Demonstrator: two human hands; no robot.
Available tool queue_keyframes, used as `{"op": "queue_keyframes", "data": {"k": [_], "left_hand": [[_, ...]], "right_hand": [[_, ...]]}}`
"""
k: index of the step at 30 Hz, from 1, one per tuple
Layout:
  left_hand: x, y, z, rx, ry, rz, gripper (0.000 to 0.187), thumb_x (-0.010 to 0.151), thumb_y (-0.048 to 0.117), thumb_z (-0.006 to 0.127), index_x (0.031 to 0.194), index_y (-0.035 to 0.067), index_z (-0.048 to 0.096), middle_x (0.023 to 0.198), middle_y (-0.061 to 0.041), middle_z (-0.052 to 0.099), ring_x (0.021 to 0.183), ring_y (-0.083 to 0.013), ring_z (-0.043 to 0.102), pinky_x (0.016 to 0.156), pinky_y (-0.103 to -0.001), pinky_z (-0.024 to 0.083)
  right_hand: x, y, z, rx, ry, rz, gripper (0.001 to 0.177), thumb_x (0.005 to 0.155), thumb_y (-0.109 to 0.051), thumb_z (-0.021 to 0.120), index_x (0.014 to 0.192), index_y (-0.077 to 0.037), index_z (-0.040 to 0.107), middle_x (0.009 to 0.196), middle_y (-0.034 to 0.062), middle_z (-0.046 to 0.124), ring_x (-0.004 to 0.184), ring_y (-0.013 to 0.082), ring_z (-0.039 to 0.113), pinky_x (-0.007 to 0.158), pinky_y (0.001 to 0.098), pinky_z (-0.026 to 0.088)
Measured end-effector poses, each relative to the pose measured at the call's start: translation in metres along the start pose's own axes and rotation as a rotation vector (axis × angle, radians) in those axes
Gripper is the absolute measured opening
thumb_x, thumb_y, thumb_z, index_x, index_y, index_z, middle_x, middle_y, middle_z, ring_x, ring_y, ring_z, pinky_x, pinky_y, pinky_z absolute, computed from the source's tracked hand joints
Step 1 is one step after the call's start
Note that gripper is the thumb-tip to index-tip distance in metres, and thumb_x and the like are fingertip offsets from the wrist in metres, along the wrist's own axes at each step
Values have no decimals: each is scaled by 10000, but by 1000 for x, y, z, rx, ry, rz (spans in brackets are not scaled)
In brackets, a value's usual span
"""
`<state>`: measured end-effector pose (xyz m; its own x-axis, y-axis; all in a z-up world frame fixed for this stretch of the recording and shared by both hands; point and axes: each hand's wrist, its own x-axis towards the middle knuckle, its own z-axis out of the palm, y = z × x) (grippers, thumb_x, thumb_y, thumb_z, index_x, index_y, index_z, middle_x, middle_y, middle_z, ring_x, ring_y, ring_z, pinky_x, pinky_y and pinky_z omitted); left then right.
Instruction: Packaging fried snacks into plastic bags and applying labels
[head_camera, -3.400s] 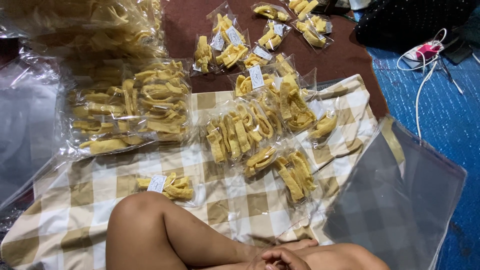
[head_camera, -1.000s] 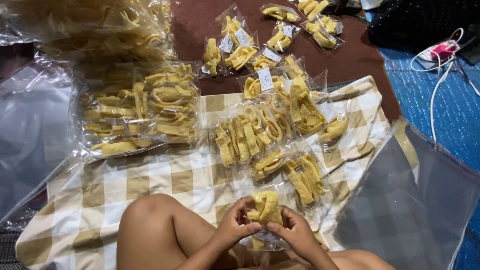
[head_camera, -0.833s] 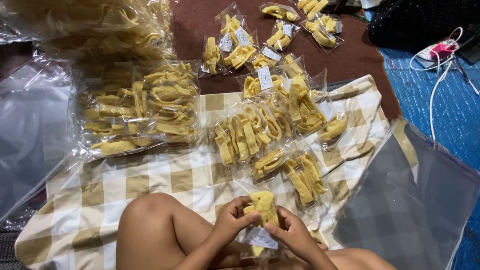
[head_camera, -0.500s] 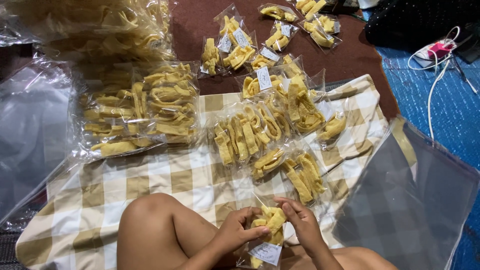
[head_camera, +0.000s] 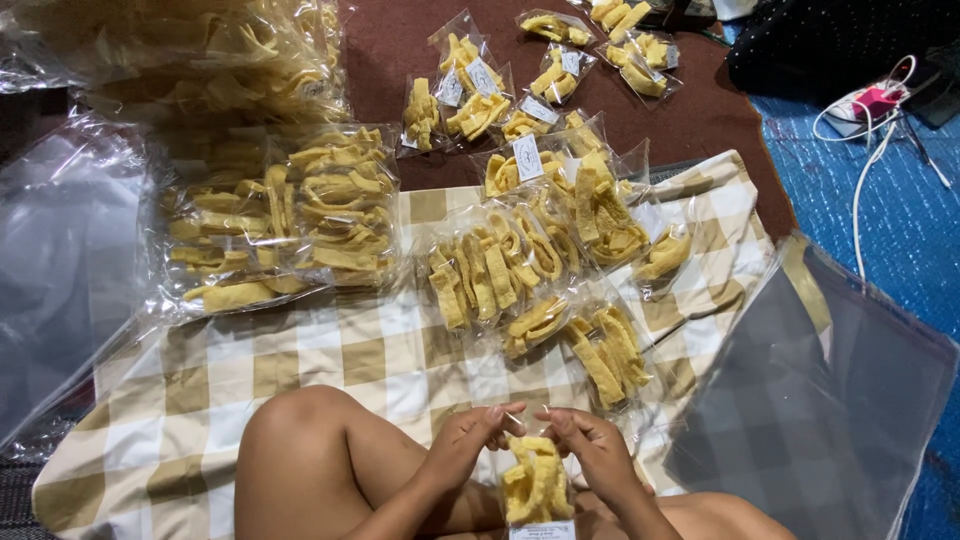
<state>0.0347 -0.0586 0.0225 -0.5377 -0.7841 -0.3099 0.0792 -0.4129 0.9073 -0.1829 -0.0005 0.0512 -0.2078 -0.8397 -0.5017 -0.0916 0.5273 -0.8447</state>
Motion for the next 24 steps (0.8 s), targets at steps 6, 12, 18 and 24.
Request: {"op": "queue_keyframes", "data": {"k": [6,12,18,24], "left_hand": [[5,-5,-3,-68,16,-31,460,1004,367,512,1311,112,741,921,-121,808,673,-137,664,607,-243,523],[-5,-24,0,-38,-291,-191,549,892,333,726,1379,106,618,1142,-76,747,860,-109,694,717,-230,610],[-8,7,13,128,20,-184,471,816,322,809,1242,134,739,1076,-21,825,899,-120,761,779,-247,607],[-24,38,20,501,-16,50,806,807,452,813,1509,242,479,1406,-84,650,1167,-220,678,962,-353,570]], "right_hand": [[2,-1,-3,50,65,3,447,926,-358,632,1111,-29,872,828,113,777,754,200,685,661,335,551],[-4,-36,-5,297,220,185,542,933,-414,565,1239,-13,766,1143,145,715,1008,275,638,818,396,502],[-11,-42,5,95,315,119,658,845,-482,562,1441,-206,534,1305,81,663,1093,265,667,899,418,528],[-11,-10,6,19,9,-61,871,778,-532,676,1505,-181,349,1499,92,562,1292,238,592,1020,385,486]]}}
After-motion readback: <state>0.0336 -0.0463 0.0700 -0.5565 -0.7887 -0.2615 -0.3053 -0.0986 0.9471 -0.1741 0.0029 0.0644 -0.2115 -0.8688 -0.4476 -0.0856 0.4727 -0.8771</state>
